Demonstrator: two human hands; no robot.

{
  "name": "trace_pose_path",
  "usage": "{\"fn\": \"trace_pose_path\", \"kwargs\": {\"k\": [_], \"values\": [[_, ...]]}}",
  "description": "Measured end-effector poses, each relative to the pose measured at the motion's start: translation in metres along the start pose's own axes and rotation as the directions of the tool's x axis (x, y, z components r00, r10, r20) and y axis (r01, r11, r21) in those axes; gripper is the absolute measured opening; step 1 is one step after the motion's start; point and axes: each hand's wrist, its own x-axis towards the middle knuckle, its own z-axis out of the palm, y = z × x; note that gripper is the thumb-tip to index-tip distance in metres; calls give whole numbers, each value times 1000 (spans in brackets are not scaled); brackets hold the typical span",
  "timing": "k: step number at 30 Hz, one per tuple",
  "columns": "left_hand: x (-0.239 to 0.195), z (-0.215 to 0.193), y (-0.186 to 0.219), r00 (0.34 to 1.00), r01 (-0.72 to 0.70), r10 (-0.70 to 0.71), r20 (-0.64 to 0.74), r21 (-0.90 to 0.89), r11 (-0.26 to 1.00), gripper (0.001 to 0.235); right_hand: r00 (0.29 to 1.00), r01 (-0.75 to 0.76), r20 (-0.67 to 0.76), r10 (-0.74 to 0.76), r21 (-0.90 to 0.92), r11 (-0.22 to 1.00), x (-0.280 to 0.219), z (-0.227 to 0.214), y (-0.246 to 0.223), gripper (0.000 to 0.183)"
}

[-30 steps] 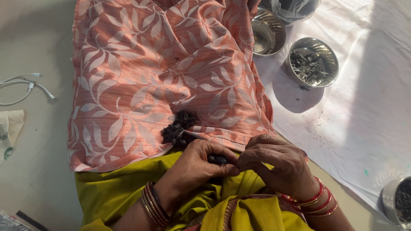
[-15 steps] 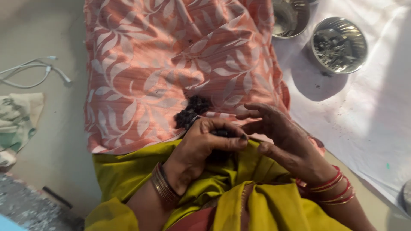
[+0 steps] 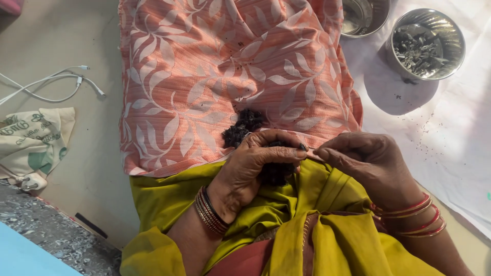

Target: The person sits on the floor and cleans small, dark seeds by hand. They hold a cluster of seeds in their left hand and use their right hand to pick out debris or unwanted parts, dropping them onto a white sheet on the floor. Several metal bowls are visible nearby.

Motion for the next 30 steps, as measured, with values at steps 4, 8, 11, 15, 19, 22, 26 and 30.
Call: {"fn": "trace_pose_path", "kwargs": {"k": [4,8,11,15,19,22,26,30], "values": [[7,-4,-11,988,-98,108,-109,89,991,14,950,168,-165,-265,-444,880,-3,14,-6,9],[9,-3,-15,973,-149,193,-123,300,942,13,861,246,-182,-475,-667,703,1,17,-1,10],[12,-4,-17,964,-186,235,-123,316,930,14,853,209,-210,-478,-702,681,0,18,2,12],[12,-6,-18,960,-208,244,-135,234,950,15,832,270,-190,-521,-682,680,-6,22,-1,15],[8,-2,-15,972,-194,199,-123,51,980,13,922,221,-124,-367,-611,761,-6,26,-6,14],[6,-3,-17,983,-170,170,-73,16,985,13,978,175,-62,-197,-257,950,2,17,13,9],[5,-5,-19,978,-208,202,57,141,968,14,988,132,-81,-131,17,991,10,8,20,8],[6,3,-16,984,-177,173,37,161,971,15,965,161,-179,-192,-176,971,4,16,7,11]]}}
